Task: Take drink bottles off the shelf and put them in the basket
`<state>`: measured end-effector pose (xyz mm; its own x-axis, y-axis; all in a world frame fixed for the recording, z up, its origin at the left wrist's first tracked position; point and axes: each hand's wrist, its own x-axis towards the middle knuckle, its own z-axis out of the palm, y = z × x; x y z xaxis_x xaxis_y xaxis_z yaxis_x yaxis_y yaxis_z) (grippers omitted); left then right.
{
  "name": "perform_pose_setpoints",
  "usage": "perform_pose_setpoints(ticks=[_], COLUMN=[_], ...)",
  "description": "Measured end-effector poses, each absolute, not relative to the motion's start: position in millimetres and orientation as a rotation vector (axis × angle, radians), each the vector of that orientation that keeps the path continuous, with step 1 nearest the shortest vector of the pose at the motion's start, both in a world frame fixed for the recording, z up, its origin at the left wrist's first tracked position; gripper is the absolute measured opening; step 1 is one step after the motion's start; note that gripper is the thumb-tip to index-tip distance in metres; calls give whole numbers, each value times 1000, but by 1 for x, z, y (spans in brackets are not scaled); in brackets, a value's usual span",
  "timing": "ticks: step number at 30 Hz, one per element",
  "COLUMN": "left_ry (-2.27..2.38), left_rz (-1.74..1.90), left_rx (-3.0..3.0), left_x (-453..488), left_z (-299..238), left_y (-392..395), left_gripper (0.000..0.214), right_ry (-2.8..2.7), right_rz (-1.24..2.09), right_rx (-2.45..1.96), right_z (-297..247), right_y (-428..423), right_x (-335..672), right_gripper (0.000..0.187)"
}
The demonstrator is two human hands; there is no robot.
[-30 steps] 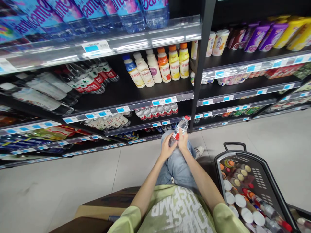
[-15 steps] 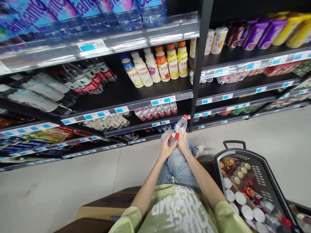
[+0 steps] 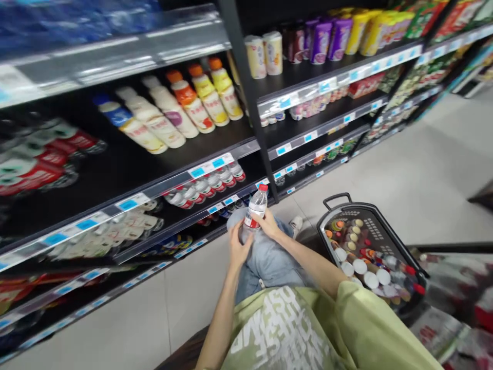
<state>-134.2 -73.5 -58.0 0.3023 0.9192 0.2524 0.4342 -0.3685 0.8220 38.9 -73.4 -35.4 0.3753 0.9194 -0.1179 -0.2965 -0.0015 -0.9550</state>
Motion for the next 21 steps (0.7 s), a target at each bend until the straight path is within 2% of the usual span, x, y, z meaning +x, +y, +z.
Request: perform_pose_setpoints(ticks=[2,4,9,14,18,21], left_ry=[1146,1149,959,782,718,705], left_rz=[824,760,772,660,570,538], left_rx=[2086,2164,2197,2199,2172,2151], left_x=[-128,-118,-99,-97,-96,-93], left_z=[-52,-47,-39,-30,-23,-23], left_y=[-73,-73,-71,-61,-56,-56], left_gripper=[69,73,54,46,43,45], right_ry=[-644,-637,-575,-262,-483,-604], right_rz=[1082,1092,1146,1074,1222,1346], right_rx=[-1228,-1228,-1149,-1149,-1212,-1216], right_z=[-39,-42,-52,-54,-37,-24], right_y=[-81,-95,-150,-198,-216,-224], right_x=[48,57,80,117,143,148], right_gripper=[53,55,56,62,57,60])
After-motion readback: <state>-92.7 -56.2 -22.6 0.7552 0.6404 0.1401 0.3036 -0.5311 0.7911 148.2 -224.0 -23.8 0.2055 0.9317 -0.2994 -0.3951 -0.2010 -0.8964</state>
